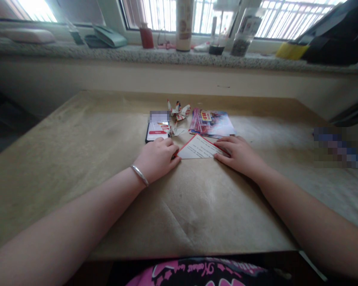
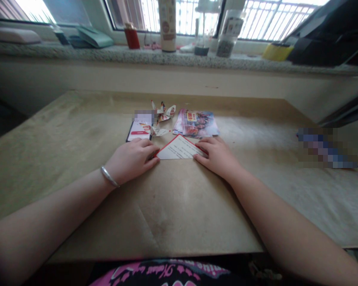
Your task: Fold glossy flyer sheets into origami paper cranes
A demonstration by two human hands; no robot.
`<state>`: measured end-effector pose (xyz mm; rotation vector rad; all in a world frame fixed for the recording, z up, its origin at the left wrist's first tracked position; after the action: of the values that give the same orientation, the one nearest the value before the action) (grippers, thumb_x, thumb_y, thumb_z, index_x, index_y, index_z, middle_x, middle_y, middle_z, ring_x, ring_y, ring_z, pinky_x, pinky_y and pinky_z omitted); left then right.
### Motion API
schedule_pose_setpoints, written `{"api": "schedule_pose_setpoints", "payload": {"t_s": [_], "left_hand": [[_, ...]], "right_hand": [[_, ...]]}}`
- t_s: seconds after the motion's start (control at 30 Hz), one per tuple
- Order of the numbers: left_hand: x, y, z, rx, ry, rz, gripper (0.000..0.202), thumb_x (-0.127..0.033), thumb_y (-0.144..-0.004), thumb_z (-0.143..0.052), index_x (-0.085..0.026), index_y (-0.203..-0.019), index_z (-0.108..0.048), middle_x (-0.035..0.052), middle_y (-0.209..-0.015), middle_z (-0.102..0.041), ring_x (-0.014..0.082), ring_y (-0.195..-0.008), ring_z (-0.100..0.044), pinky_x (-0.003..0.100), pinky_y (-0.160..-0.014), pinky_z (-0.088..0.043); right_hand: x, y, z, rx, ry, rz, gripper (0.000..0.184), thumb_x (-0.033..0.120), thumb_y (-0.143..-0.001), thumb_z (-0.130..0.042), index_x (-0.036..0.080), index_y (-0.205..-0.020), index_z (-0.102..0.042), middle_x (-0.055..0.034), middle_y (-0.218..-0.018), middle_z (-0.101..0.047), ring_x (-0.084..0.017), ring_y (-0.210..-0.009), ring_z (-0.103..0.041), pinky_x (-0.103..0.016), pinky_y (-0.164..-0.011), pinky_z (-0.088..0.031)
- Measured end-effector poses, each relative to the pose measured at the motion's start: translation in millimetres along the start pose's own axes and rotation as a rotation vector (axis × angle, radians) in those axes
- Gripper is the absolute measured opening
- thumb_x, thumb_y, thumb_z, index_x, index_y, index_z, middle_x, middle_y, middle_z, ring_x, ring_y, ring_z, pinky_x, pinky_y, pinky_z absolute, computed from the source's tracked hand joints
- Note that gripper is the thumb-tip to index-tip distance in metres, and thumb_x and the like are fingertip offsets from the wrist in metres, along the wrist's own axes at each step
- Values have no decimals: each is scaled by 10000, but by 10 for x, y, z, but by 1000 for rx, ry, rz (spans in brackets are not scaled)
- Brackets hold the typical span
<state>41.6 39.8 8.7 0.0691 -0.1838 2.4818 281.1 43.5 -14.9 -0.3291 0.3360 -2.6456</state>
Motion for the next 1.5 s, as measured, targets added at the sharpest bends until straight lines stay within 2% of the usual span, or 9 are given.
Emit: {"api": "schedule_pose_setpoints", "payload": {"t_s": [0.23, 0.5, 0.67, 0.87, 1.0, 1.2, 1.37, 1.5], "left_hand": [[11, 3, -7, -24, 23, 13, 320, -406, -911, -451, -212, -1021, -681, 76, -998, -647, 229, -917, -585, 317, -705, -477], [35, -19, -43, -46, 83, 32, 276, -393, -882, -514, -209, -986, -693, 58, -982, -657, 226, -921, -591, 320, -736, -476], [42, -28, -28, -63, 140, 54, 228, -361, -853, -576, -207, -990, -672, 44, -932, -672, 213, -862, -605, 314, -726, -466], [59, -40, -37, -74, 211, 61, 203, -324, -828, -614, -199, -985, -646, 28, -885, -679, 185, -778, -601, 290, -690, -446], [78, -37, -45, -94, 228, 65, 187, -323, -833, -604, -199, -969, -634, 20, -855, -673, 172, -746, -599, 275, -655, -431], [101, -38, -26, -134, 234, 111, 125, -291, -822, -611, -180, -880, -610, 23, -830, -661, 158, -713, -592, 255, -607, -408], [133, -47, -3, -218, 242, 78, 53, -210, -796, -616, -168, -827, -608, 38, -834, -656, 180, -781, -595, 292, -709, -451], [138, -52, -27, -261, 245, -17, 68, -185, -814, -593, -167, -863, -636, 50, -880, -659, 188, -831, -596, 314, -762, -475]], "right_hand": [[-48, 19, -14, -67, -170, -36, 317, 303, -793, -638, 158, -1066, -707, -128, -1133, -679, -271, -1046, -616, -452, -954, -487], [23, 12, -34, -40, -86, -53, 359, 338, -798, -642, 132, -1083, -712, -145, -1140, -677, -305, -1072, -604, -473, -967, -478], [-4, 8, -34, -39, -126, -80, 380, 325, -768, -670, 138, -1098, -694, -149, -1153, -668, -309, -1073, -601, -479, -964, -471], [-8, 8, -9, -44, -234, -124, 344, 268, -749, -677, 175, -1081, -679, -118, -1092, -678, -279, -1004, -612, -452, -896, -492], [16, 9, 17, -61, -311, -157, 306, 243, -756, -652, 193, -1057, -677, -95, -1026, -670, -218, -824, -610, -365, -699, -518], [62, 38, 96, -142, -360, -144, 131, 246, -782, -617, 203, -893, -671, -24, -737, -648, -147, -601, -531, -286, -544, -433], [84, 64, 135, -173, -346, -130, 38, 235, -788, -607, 214, -773, -635, -8, -706, -662, -125, -536, -525, -268, -512, -425], [128, 74, 172, -199, -305, -7, 53, 226, -818, -584, 221, -801, -635, -22, -780, -697, -158, -651, -619, -287, -598, -486]]}}
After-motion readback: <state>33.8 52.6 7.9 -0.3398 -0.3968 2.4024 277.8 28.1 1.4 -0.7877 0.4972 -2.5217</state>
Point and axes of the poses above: each hand's wrist, its own y-axis away from the middle knuckle, its own z-axis out of the back of the hand, x = y × z, the point moved 4 cm from there along -y, towards the middle knuckle
